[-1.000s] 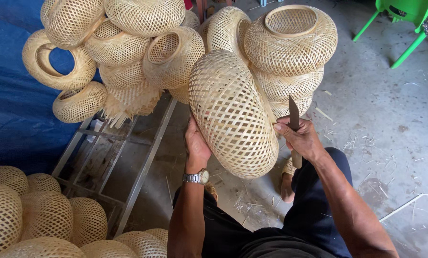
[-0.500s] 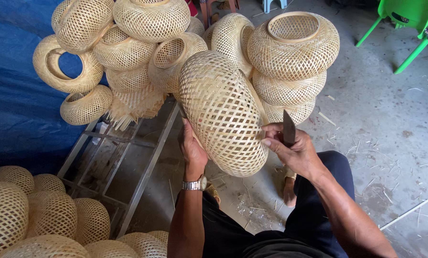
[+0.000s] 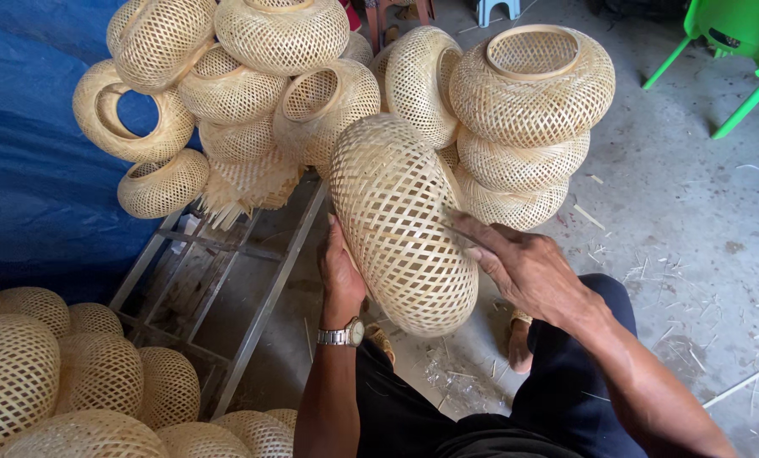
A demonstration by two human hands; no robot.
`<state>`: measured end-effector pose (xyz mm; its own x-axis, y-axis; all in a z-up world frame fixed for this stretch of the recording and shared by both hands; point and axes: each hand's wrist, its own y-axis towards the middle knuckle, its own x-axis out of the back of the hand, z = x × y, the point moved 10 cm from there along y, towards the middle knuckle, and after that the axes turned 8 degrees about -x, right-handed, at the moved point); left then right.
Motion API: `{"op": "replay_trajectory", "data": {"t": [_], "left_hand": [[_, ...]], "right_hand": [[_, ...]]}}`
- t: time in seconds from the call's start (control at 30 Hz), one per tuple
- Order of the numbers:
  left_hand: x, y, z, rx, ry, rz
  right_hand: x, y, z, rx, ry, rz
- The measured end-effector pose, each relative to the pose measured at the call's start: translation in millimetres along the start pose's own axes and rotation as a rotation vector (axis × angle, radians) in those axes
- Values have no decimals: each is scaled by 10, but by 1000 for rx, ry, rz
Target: The person is repairing a woven basket by tapping and adjusting the rim with a small tool. They rotate the basket to work on different sections of the rim, ensuring it is smooth and secure.
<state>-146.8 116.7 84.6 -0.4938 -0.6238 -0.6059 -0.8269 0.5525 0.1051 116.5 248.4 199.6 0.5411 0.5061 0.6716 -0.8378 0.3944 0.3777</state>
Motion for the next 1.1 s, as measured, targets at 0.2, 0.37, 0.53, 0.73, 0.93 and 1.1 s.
{"op": "replay_trajectory", "data": {"t": [0.2, 0.37, 0.53, 0.73, 0.93, 1.1], "left_hand": [[88, -20, -75, -26, -18, 14], [216, -44, -67, -14, 21, -89], [230, -108, -236, -102, 103, -111], [112, -208, -381, -106, 138, -110], [2, -263, -521, -185, 222, -81], [61, -271, -507, -241, 277, -52]], "right_hand": [[-35, 55, 40, -107, -64, 134], [-7, 23, 167, 133, -52, 59], [-372, -28, -307, -216, -127, 313], [-110, -46, 225, 146, -128, 27], [-184, 16, 270, -21, -151, 256], [-210, 6, 325, 66, -203, 233]]}}
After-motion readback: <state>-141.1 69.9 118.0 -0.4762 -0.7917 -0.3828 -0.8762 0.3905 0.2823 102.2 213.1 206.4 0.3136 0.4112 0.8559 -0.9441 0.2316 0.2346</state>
